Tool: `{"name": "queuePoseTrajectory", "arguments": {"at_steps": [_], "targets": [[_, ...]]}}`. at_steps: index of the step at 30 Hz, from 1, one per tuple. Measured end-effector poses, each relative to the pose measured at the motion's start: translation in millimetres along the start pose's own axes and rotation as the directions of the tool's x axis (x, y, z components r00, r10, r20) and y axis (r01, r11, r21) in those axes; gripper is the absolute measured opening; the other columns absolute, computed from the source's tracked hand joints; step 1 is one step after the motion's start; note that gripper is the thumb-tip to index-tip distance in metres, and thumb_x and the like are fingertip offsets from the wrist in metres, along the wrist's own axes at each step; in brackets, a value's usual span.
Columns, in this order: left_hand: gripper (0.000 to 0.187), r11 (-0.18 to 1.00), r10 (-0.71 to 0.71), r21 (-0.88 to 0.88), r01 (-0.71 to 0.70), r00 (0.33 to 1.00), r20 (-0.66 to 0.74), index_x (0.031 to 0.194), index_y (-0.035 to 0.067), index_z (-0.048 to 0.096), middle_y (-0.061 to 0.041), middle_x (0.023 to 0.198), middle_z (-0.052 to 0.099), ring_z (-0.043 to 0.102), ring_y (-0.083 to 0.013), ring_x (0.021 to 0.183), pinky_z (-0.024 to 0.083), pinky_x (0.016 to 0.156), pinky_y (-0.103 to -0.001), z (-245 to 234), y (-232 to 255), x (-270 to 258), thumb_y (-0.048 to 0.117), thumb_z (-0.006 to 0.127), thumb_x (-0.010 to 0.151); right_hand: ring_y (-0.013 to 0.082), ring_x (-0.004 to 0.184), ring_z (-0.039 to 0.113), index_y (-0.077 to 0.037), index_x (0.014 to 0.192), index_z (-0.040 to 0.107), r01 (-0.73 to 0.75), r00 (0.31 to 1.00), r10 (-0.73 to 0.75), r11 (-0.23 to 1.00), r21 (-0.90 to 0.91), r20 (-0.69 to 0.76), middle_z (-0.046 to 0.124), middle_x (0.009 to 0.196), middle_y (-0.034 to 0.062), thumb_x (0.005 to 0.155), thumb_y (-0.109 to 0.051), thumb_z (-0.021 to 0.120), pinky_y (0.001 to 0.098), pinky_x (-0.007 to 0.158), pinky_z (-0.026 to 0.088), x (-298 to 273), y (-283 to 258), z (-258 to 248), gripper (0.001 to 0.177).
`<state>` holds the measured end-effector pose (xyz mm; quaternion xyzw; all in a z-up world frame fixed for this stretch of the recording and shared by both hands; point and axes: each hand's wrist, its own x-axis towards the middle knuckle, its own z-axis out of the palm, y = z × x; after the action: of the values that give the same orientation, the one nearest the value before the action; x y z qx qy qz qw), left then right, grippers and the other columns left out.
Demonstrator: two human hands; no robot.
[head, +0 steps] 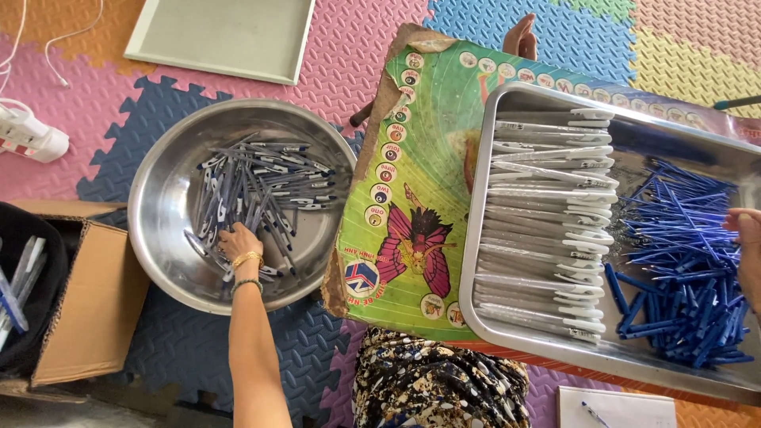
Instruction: The person assembles ballpoint pens by hand, inserting the ink cartridge and internal mechanism into the white pen barrels and attaching the blue plastic caps and clips from a metal tray.
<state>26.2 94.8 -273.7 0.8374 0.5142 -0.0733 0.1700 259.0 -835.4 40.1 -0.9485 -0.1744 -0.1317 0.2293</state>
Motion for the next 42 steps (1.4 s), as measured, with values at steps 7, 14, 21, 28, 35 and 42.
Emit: {"name": "queuePoseTrajectory", "arguments": {"at_steps": [7, 14, 21, 28, 35, 42], "targets": [[0.111, 0.99, -0.141, 0.042, 0.137, 0.985, 0.097, 0.171, 0.023, 0.019, -0.025, 0.13, 0.067, 0.072, -0.0433, 0.116, 0.055, 0.097, -0.061, -36, 19, -39, 0.021, 0.094, 0.089, 0.0475, 0.13, 0.064, 0.013, 0.159, 0.058, -0.003, 1.0, 0.001, 0.999, 0.047, 0.029, 0.063, 0.149, 0.036, 0.151, -0.027, 0.034, 0.0547, 0.111, 0.048, -4, -10, 1, 0.047], [0.057, 0.999, -0.022, 0.046, 0.016, 0.989, 0.147, 0.14, -0.003, 0.059, -0.03, 0.133, 0.073, 0.072, -0.0511, 0.124, 0.06, 0.101, -0.06, -54, 4, -46, 0.023, 0.072, 0.092, 0.0414, 0.117, 0.071, 0.013, 0.159, 0.064, -0.012, 1.0, 0.012, 0.997, 0.075, 0.0, 0.07, 0.133, 0.0328, 0.152, -0.022, 0.042, 0.0487, 0.104, 0.056, -7, -31, -6, 0.042], [0.056, 1.0, -0.011, 0.005, 0.01, 0.948, 0.319, 0.13, 0.001, 0.069, -0.022, 0.122, 0.078, 0.073, -0.042, 0.116, 0.061, 0.094, -0.054, -125, -20, -62, 0.028, 0.076, 0.081, 0.0442, 0.109, 0.065, 0.014, 0.164, 0.056, -0.097, 0.993, 0.087, 0.987, 0.129, 0.081, 0.063, 0.136, 0.0342, 0.153, -0.024, 0.034, 0.052, 0.098, 0.05, 0, 28, 22, 0.046], [0.083, 0.981, -0.006, -0.186, 0.052, 0.971, 0.241, 0.136, -0.001, 0.078, -0.026, 0.141, 0.077, 0.066, -0.048, 0.139, 0.051, 0.117, -0.056, -164, -41, -123, 0.039, 0.086, 0.065, 0.0421, 0.109, 0.066, 0.013, 0.164, 0.059, -0.016, 0.996, 0.001, 0.985, 0.174, 0.086, 0.064, 0.138, 0.0337, 0.151, -0.015, 0.039, 0.0503, 0.101, 0.052, 2, 36, 38, 0.037], [0.047, 0.444, 0.116, -0.87, 0.214, 0.949, 0.293, 0.131, 0.001, 0.065, -0.017, 0.108, 0.08, 0.078, -0.0289, 0.086, 0.066, 0.074, -0.042, -279, 13, -176, -0.003, 0.073, 0.086, 0.0392, 0.111, 0.071, 0.011, 0.166, 0.064, 0.057, 0.998, -0.062, 0.988, 0.146, 0.025, 0.07, 0.141, 0.0338, 0.147, -0.001, 0.049, 0.0457, 0.102, 0.056, -16, 6, 17, 0.027], [0.029, 0.435, 0.588, -0.899, -0.052, 0.773, 0.24, 0.116, -0.007, 0.07, -0.016, 0.092, 0.075, 0.072, -0.0237, 0.069, 0.066, 0.059, -0.037, -356, 148, -241, 0.004, 0.078, 0.091, 0.0287, 0.101, 0.067, 0.0, 0.169, 0.072, 0.114, 0.992, -0.104, 0.981, -0.156, 0.071, 0.083, 0.122, 0.0193, 0.126, 0.008, 0.064, 0.0392, 0.084, 0.048, -18, -85, -26, 0.044]]}}
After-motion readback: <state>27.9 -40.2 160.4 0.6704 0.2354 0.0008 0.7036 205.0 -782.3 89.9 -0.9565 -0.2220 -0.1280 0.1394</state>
